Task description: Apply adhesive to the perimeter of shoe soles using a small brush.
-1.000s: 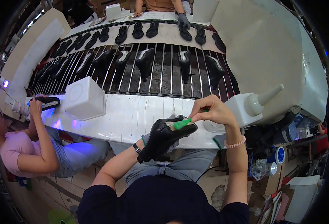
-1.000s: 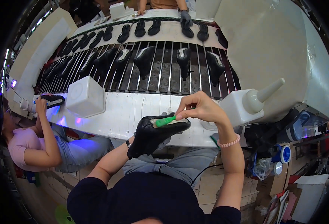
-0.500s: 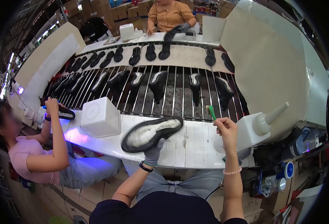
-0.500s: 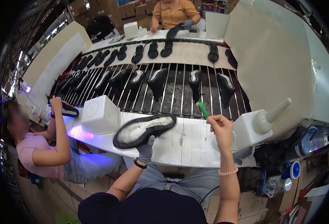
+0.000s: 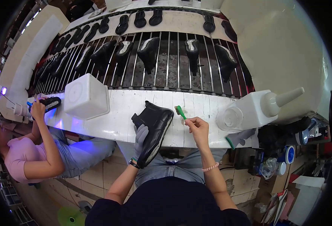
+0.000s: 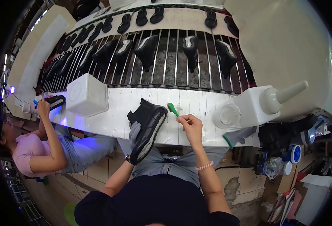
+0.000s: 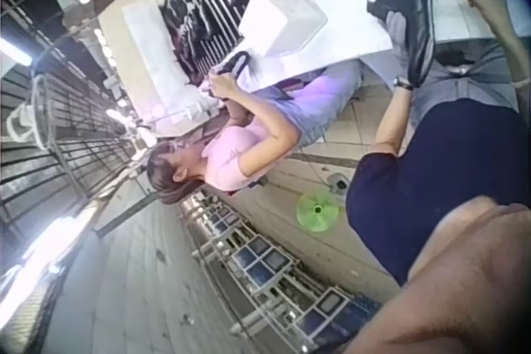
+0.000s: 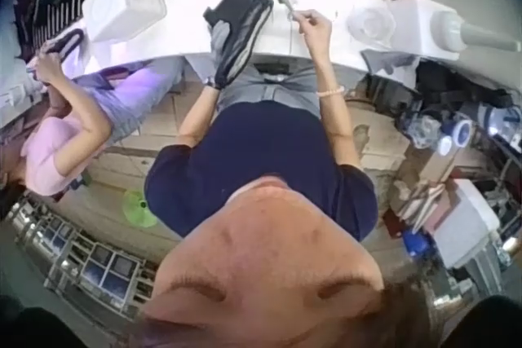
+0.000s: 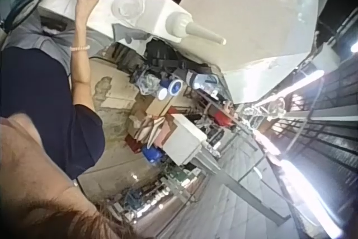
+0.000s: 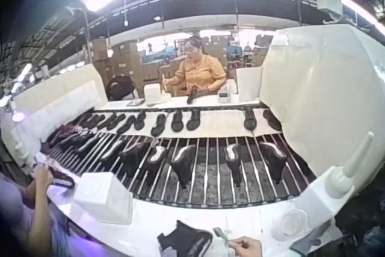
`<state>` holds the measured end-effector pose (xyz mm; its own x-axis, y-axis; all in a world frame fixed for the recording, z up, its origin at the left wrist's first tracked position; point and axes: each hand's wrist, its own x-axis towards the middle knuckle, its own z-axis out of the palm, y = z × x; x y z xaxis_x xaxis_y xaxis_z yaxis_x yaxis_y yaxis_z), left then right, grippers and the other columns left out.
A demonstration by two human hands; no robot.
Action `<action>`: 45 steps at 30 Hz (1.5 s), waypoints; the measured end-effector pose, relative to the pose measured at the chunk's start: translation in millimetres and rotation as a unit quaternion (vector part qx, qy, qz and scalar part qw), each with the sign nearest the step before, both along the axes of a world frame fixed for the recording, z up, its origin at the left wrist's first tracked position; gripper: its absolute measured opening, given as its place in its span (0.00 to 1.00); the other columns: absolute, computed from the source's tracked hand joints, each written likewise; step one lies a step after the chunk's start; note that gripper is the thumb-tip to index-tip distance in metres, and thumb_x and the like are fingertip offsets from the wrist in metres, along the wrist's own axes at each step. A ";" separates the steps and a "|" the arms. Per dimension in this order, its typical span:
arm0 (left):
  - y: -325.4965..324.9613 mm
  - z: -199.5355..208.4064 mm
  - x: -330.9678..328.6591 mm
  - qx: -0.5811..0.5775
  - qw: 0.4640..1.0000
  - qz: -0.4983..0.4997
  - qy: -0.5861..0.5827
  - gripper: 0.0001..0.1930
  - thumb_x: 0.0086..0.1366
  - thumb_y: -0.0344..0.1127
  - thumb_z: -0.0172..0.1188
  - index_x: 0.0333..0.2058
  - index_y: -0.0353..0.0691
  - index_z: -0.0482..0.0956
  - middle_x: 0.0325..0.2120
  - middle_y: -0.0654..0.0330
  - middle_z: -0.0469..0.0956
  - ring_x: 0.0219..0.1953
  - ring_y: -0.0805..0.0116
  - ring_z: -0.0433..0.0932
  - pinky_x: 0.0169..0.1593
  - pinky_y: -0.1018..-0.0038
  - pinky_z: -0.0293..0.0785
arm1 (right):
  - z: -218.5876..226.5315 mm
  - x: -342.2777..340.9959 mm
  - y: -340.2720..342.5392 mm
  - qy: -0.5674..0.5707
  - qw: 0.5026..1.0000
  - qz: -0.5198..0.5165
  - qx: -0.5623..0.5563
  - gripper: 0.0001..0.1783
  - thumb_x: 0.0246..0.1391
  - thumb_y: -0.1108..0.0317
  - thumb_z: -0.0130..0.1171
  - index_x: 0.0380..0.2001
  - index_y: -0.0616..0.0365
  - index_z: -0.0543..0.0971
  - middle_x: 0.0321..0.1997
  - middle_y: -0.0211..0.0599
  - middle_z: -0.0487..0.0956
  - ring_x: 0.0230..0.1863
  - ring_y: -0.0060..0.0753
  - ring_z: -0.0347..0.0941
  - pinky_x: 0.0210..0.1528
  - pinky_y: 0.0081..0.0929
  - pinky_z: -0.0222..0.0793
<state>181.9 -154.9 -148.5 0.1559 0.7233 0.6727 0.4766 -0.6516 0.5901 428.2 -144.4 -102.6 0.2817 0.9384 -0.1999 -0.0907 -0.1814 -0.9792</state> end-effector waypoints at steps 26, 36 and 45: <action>1.4 2.2 0.1 -0.004 0.999 -0.009 -0.035 0.31 0.52 0.28 0.68 0.56 0.40 0.67 0.53 0.54 0.69 0.61 0.51 0.66 0.69 0.50 0.48 | 32.1 -41.9 -66.1 -0.092 0.981 0.142 0.090 0.05 0.52 0.73 0.66 0.30 0.64 0.82 0.23 0.27 0.79 0.23 0.12 0.65 0.24 0.13 0.59; -2.2 0.6 -1.0 0.001 0.999 -0.023 -0.035 0.31 0.53 0.27 0.67 0.56 0.41 0.67 0.53 0.54 0.70 0.61 0.52 0.67 0.69 0.51 0.48 | 44.0 -40.9 -76.8 -0.181 0.970 0.130 0.092 0.04 0.53 0.76 0.65 0.30 0.66 0.80 0.25 0.25 0.77 0.27 0.11 0.67 0.29 0.12 0.63; 1.2 -5.1 0.5 -0.008 0.999 -0.017 -0.039 0.30 0.54 0.28 0.66 0.56 0.41 0.67 0.53 0.54 0.70 0.61 0.52 0.67 0.70 0.50 0.47 | 35.2 -36.9 -62.4 -0.172 0.980 0.080 0.052 0.03 0.55 0.75 0.63 0.29 0.65 0.81 0.21 0.20 0.72 0.22 0.09 0.60 0.23 0.12 0.52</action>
